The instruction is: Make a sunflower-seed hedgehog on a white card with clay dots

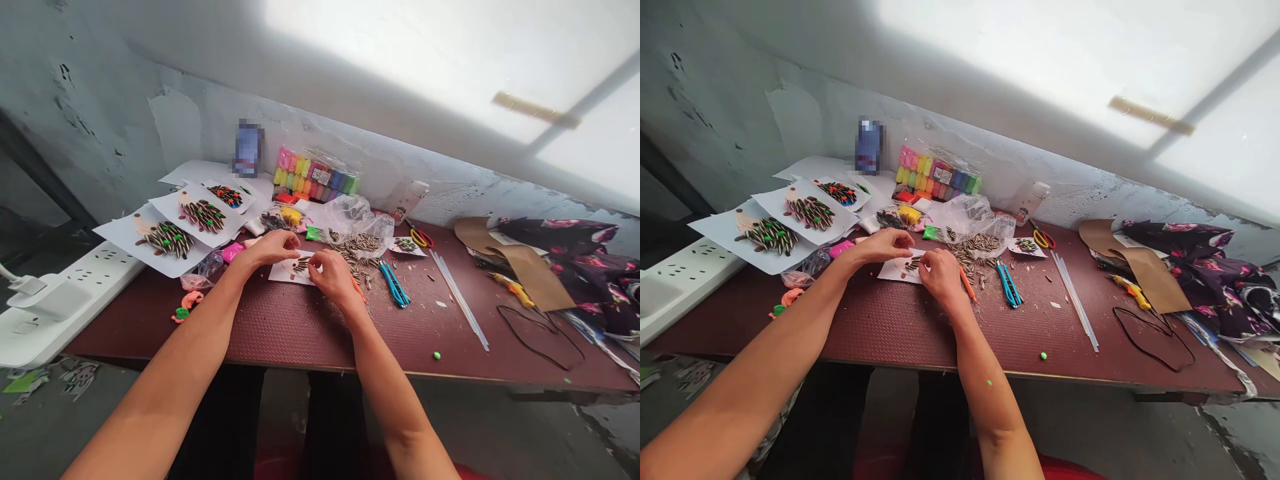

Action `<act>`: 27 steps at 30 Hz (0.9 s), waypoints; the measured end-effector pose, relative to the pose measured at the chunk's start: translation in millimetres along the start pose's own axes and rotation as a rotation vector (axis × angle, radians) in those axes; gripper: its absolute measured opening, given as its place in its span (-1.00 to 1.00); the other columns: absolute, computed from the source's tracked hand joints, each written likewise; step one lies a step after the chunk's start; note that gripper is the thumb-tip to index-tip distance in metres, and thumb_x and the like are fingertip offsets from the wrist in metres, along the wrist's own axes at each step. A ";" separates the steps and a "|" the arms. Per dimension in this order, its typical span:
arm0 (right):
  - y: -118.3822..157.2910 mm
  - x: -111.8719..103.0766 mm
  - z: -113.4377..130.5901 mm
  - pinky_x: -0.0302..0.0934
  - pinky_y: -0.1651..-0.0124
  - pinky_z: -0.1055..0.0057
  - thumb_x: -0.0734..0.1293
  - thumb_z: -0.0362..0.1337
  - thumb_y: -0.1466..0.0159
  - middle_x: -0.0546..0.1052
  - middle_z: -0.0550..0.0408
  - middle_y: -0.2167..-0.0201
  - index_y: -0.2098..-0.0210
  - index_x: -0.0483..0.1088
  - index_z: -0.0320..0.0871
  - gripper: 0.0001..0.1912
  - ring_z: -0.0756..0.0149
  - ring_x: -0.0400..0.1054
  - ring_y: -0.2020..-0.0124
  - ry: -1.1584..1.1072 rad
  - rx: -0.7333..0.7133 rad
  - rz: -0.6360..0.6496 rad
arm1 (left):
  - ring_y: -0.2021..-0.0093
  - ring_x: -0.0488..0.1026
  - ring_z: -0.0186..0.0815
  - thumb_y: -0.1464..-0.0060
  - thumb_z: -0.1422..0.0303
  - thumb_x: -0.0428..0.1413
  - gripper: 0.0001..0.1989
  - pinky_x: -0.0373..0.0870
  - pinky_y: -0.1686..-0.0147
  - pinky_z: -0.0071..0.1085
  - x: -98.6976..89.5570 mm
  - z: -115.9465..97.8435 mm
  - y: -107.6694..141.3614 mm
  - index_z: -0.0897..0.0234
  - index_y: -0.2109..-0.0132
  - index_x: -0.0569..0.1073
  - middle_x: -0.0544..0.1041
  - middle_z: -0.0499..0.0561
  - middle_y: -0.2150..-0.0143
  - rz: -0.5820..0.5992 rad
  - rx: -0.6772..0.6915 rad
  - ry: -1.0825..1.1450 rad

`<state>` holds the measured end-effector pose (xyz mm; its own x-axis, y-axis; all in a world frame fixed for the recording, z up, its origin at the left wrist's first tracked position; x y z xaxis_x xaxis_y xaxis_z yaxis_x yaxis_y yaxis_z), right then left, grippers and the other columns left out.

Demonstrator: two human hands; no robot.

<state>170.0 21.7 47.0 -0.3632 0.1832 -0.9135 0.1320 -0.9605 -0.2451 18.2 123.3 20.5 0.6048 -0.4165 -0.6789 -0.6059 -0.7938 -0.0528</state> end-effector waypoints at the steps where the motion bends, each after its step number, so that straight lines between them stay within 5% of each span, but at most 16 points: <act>1: -0.5 -0.4 -1.7 0.14 0.15 0.39 0.30 -0.37 -0.28 0.55 0.05 0.36 0.37 0.53 -0.14 -0.84 0.28 0.36 0.28 -0.001 0.008 -0.019 | 0.26 0.53 -0.19 0.08 0.20 0.19 -0.67 0.43 0.21 -0.34 0.0 -0.4 0.0 0.29 0.17 0.55 0.61 0.03 0.27 -0.007 0.001 -0.004; 7: -2.8 -1.5 -15.2 0.19 0.05 0.34 0.26 -0.38 -0.28 0.54 0.01 0.27 0.25 0.53 -0.14 -0.81 0.20 0.37 0.18 -0.043 0.088 -0.125 | 0.27 0.53 -0.21 0.04 0.26 0.13 -0.72 0.44 0.21 -0.35 -0.1 -2.7 -0.5 0.30 0.20 0.57 0.63 0.05 0.27 -0.097 0.026 -0.066; 12: -4.7 -3.8 -29.5 0.16 -0.16 0.24 0.21 -0.54 -0.11 0.47 -0.09 0.03 -0.01 0.48 -0.16 -0.49 0.12 0.30 -0.05 -0.133 0.135 -0.280 | 0.24 0.55 -0.18 -0.03 0.30 0.07 -0.74 0.44 0.17 -0.33 -1.6 -7.6 2.7 0.28 0.21 0.60 0.65 0.07 0.26 -0.219 0.018 -0.131; 27: -7.5 3.4 -48.3 0.29 -0.02 0.31 0.14 -0.61 -0.07 0.40 -0.12 0.05 0.09 0.49 -0.24 -0.50 0.18 0.33 -0.01 -0.323 0.214 -0.347 | 0.13 0.53 -0.10 -0.10 0.39 0.00 -0.75 0.44 0.04 -0.22 5.4 -4.4 6.5 0.27 0.24 0.59 0.62 0.15 0.18 -0.367 0.029 -0.298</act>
<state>212.3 39.7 30.1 -0.6229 0.4568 -0.6351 -0.2257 -0.8822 -0.4132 19.8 114.0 19.7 0.6098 0.0384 -0.7916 -0.3964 -0.8502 -0.3466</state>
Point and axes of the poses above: each hand's wrist, its own y-axis away from the middle knuckle, its own x-axis out of the palm, z = x × y, the point moved 4 cm from there along -y, towards the middle knuckle
